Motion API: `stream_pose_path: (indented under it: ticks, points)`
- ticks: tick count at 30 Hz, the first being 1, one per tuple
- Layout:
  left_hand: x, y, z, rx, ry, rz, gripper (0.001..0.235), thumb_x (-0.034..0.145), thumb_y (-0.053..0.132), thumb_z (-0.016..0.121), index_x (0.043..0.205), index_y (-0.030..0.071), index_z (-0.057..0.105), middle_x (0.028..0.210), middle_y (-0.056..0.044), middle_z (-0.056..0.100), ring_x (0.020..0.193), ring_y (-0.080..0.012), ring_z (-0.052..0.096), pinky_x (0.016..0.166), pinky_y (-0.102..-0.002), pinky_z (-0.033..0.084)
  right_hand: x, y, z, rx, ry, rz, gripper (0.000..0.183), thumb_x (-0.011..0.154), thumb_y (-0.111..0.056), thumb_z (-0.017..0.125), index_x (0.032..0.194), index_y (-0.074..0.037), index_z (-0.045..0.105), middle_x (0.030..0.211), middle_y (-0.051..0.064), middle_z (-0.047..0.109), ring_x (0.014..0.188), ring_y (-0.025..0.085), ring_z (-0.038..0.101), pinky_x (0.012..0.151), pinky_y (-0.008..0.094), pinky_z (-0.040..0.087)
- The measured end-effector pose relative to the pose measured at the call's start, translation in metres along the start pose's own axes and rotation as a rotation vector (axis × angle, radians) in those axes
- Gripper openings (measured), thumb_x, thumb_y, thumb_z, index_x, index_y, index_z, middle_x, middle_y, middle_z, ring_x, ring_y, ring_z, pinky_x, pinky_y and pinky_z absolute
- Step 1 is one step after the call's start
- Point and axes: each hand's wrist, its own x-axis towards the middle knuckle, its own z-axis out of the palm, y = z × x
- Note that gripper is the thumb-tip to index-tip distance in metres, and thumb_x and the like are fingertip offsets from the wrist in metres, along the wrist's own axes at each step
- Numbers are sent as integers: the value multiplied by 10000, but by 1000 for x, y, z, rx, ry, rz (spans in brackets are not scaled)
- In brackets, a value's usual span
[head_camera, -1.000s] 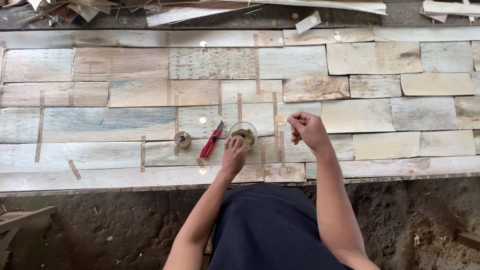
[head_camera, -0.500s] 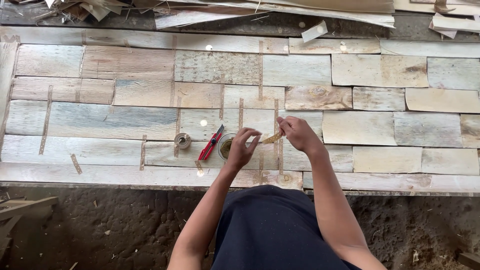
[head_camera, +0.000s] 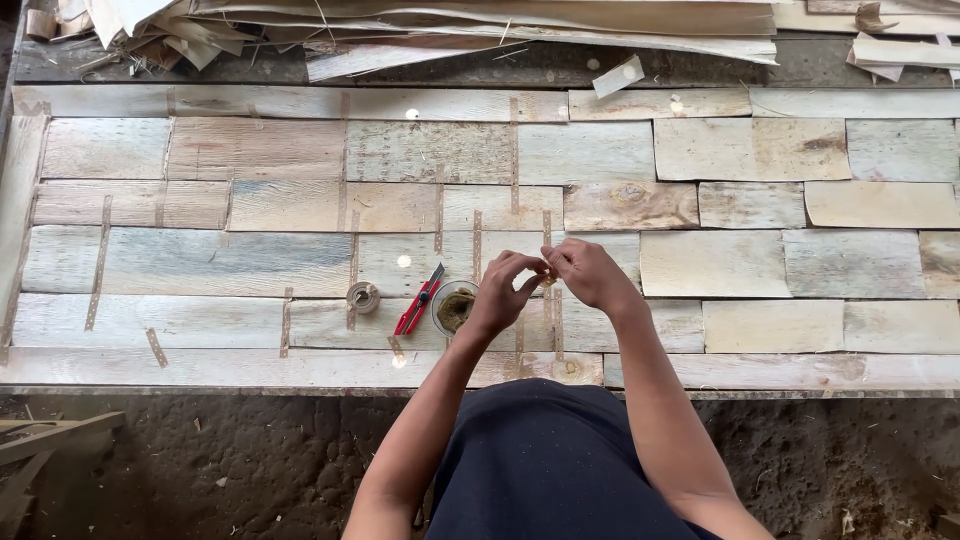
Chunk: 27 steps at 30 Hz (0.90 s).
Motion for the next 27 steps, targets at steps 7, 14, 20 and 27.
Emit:
stream_pose_path:
  ticks: [7, 14, 20, 27]
  points:
    - [1, 9, -5, -1, -13, -29, 301, 881, 144, 775, 1151, 191, 651, 885, 29, 744, 908, -209, 651, 896, -378, 471, 2, 10, -3, -40, 80, -33, 508, 1079, -414, 511, 743, -116, 749, 859, 138, 689, 829, 344, 671, 812, 434, 541]
    - [2, 9, -2, -27, 14, -52, 307, 880, 159, 781, 1145, 169, 626, 877, 9, 756, 867, -226, 643, 856, -381, 481, 11, 34, 8, -89, 244, -56, 471, 1058, -387, 594, 694, -153, 780, 778, 103, 666, 719, 311, 665, 735, 399, 561]
    - [2, 4, 1, -67, 151, -97, 298, 874, 216, 812, 1104, 174, 627, 887, 21, 772, 825, -182, 667, 782, -313, 492, 11, 42, 3, 38, 421, -144, 101, 926, -185, 770, 904, -89, 793, 793, 84, 664, 723, 195, 695, 637, 293, 588]
    - [12, 18, -4, -138, 287, -149, 316, 885, 230, 817, 1105, 173, 597, 880, 25, 783, 784, -152, 660, 743, -275, 463, 3, 23, 3, 284, 295, -203, 143, 836, -70, 821, 977, -88, 803, 808, 79, 663, 758, 152, 657, 683, 274, 574]
